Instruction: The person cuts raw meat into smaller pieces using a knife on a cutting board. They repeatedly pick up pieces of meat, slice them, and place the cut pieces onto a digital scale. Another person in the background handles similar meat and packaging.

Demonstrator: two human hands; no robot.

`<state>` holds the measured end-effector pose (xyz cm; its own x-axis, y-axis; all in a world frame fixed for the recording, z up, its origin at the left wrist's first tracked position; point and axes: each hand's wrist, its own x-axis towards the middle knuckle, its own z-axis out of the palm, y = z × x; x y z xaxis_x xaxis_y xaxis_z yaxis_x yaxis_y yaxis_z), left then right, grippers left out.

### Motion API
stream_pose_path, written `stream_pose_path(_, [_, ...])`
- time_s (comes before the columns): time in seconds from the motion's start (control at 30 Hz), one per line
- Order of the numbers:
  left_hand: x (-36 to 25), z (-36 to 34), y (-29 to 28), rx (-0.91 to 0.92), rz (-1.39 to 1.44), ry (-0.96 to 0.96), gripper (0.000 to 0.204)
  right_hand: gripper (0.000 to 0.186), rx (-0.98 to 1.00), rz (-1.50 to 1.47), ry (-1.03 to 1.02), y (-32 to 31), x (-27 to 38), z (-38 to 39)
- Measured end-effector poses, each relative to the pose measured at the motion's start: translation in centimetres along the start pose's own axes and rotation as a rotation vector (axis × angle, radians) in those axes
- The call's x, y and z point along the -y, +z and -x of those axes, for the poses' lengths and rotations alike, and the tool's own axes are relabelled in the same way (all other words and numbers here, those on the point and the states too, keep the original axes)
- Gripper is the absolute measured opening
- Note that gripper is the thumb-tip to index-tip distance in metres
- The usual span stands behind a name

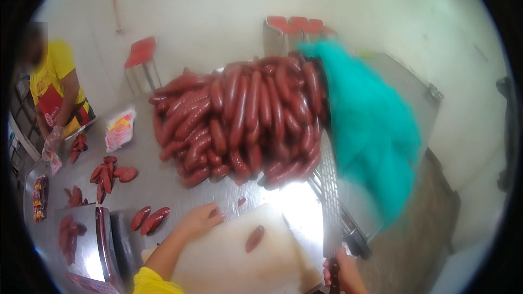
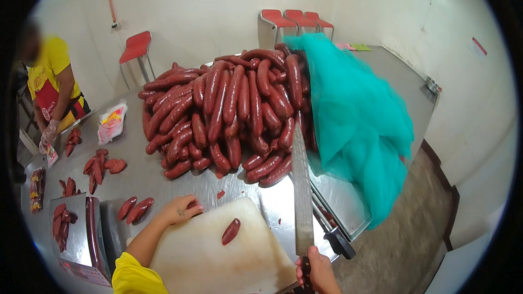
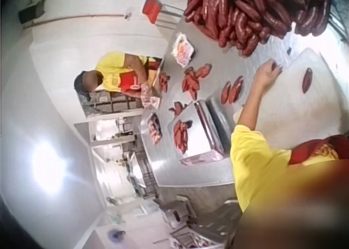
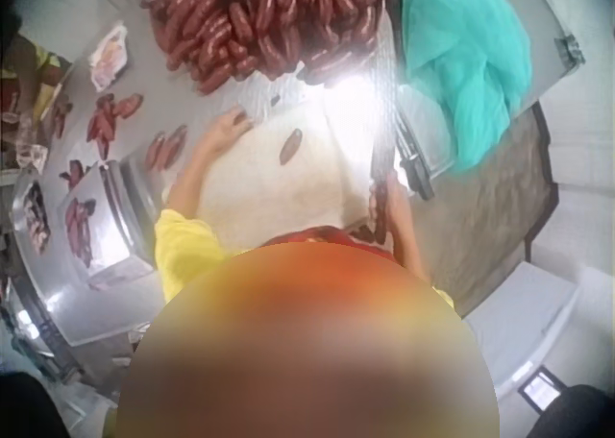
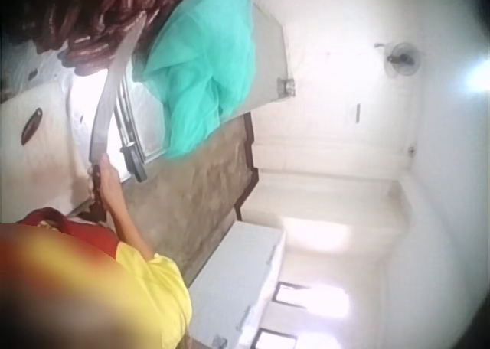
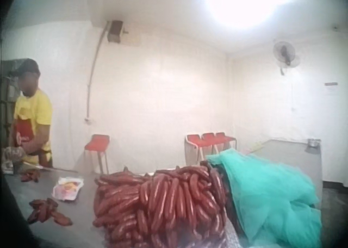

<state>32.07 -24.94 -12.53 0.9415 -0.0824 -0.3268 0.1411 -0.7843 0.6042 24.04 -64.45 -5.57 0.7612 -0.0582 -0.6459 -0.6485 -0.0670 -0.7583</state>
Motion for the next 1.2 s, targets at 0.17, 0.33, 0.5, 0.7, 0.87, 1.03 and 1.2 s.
stream_pose_path(0.17, [3.1,2.2,-2.5,0.077,0.013,-0.217,0.030,0.066,-0.098,-0.054,-0.087,-2.3,-1.8,-0.1])
stream_pose_path(0.33, [4.5,5.7,-5.4,-0.339,-0.475,-0.320,0.030,0.067,-0.106,-0.097,-0.084,-2.7,-1.6,0.0])
stream_pose_path(0.5, [-1.2,4.9,-0.5,-0.425,-0.151,0.323,0.043,0.068,-0.071,-0.043,-0.071,-0.7,-0.1,0.5])
stream_pose_path(0.7, [-5.2,0.8,9.1,-0.274,-0.315,0.661,0.038,0.068,-0.073,0.050,-0.094,0.3,0.1,1.1])
stream_pose_path(0.87, [-0.6,-0.5,7.2,-0.361,-0.142,0.327,0.039,0.068,-0.108,-0.011,-0.055,-0.5,-0.4,0.9])
stream_pose_path(1.03, [4.5,3.3,-2.3,-0.020,-0.636,-0.247,0.036,0.068,-0.162,-0.079,0.010,-0.5,-0.8,0.6])
stream_pose_path(1.2, [4.8,2.2,-9.9,-0.440,-0.315,-0.167,0.029,0.069,-0.143,-0.024,0.021,-0.1,-0.7,0.0])
